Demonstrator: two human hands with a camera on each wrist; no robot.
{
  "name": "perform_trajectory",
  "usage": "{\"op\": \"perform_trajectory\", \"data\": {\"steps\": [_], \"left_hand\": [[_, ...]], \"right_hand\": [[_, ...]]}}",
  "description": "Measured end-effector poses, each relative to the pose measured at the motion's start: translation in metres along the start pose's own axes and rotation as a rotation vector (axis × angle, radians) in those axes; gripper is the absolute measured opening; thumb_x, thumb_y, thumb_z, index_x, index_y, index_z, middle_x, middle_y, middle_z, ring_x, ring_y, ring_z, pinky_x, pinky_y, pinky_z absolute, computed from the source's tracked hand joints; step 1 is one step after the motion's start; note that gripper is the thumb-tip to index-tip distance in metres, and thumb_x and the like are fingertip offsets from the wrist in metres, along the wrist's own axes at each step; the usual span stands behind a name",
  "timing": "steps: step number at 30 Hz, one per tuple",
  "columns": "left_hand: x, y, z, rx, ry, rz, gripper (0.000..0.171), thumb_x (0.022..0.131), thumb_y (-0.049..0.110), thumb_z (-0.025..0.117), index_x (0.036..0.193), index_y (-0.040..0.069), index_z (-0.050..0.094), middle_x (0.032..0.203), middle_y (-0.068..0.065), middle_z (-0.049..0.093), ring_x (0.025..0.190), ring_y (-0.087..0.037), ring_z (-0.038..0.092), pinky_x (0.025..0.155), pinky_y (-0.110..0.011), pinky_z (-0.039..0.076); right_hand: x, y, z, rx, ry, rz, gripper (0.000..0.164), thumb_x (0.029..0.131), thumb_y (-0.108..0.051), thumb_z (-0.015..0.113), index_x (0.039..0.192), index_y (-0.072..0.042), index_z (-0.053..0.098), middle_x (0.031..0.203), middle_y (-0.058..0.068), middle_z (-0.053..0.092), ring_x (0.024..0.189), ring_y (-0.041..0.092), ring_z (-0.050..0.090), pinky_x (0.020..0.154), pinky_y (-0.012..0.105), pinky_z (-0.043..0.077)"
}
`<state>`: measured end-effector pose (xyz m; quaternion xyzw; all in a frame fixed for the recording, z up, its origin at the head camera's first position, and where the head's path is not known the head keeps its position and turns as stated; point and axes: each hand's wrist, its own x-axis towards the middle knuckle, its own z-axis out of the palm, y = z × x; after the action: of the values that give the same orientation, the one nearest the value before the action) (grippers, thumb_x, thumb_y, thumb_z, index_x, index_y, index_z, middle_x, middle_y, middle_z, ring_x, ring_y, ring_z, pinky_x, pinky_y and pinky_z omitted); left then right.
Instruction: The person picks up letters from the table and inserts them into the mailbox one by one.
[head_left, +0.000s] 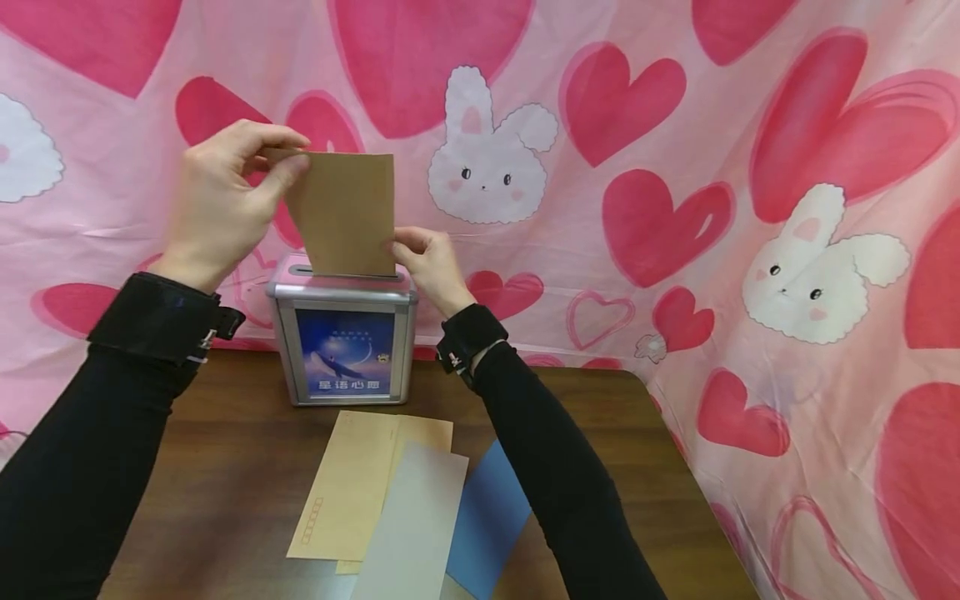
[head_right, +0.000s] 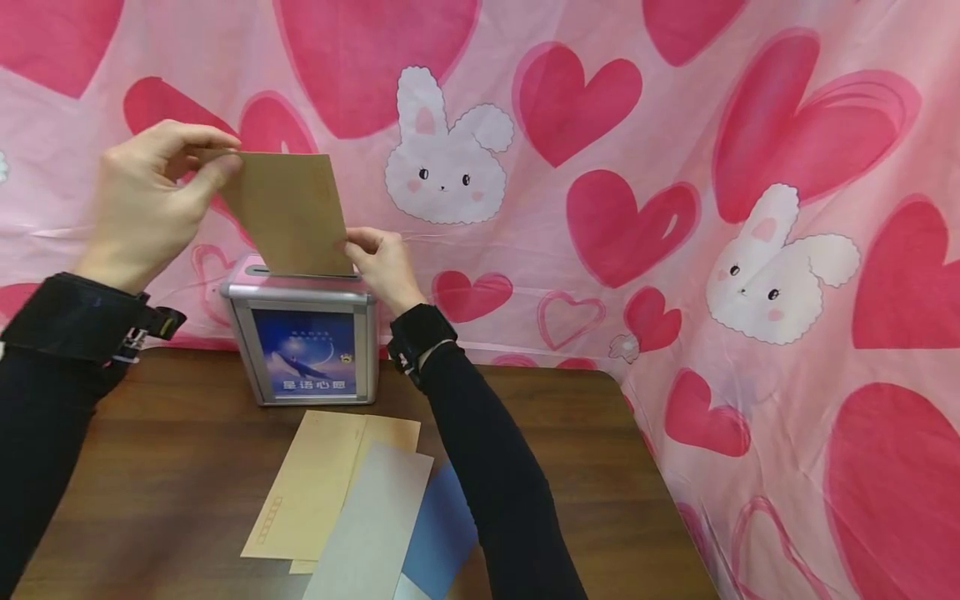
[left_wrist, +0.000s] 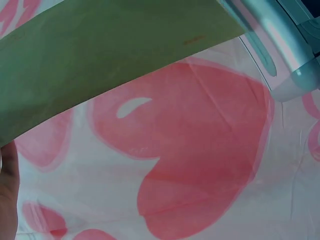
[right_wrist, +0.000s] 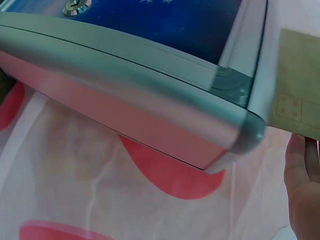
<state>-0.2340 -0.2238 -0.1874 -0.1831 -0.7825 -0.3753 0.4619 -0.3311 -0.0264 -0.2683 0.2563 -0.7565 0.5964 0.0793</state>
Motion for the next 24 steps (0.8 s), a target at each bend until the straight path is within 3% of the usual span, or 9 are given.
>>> {"op": "perform_trajectory", "data": {"steps": [6,12,18,24], "left_hand": [[0.001,-0.006,0.008,0.032,0.038,0.021,0.022,0.087,0.011,0.067,0.107,0.004,0.073,0.093,-0.011,0.068,0.087,-0.001,0.056,0.084,-0.009,0.046],[-0.006,-0.017,0.009,0.063,-0.025,-0.015,0.024,0.089,0.015,0.065,0.111,0.010,0.072,0.100,-0.009,0.070,0.090,-0.007,0.059,0.086,-0.008,0.046],[-0.019,-0.033,0.017,0.076,-0.134,-0.038,0.024,0.091,0.014,0.063,0.113,0.008,0.071,0.102,-0.009,0.070,0.090,-0.016,0.059,0.082,-0.005,0.042],[-0.035,-0.053,0.025,0.078,-0.170,-0.044,0.020,0.091,0.011,0.063,0.108,0.004,0.072,0.097,-0.011,0.070,0.083,-0.015,0.056,0.075,-0.007,0.038]], "right_hand": [[0.002,0.011,0.004,-0.014,0.018,0.035,0.021,0.088,-0.002,0.064,0.107,0.005,0.070,0.097,0.021,0.073,0.077,0.013,0.065,0.077,0.035,0.058],[0.000,0.014,0.003,-0.061,-0.001,0.039,0.023,0.088,-0.004,0.065,0.109,0.004,0.069,0.100,0.019,0.072,0.079,0.021,0.066,0.068,0.025,0.055],[-0.007,0.010,-0.002,-0.093,0.003,-0.011,0.024,0.087,-0.011,0.068,0.108,0.000,0.070,0.101,0.017,0.072,0.085,0.018,0.064,0.073,0.028,0.055],[-0.012,0.002,-0.003,-0.158,0.016,-0.085,0.020,0.087,-0.013,0.068,0.104,-0.003,0.070,0.095,0.011,0.072,0.081,0.013,0.061,0.072,0.024,0.052]]}}
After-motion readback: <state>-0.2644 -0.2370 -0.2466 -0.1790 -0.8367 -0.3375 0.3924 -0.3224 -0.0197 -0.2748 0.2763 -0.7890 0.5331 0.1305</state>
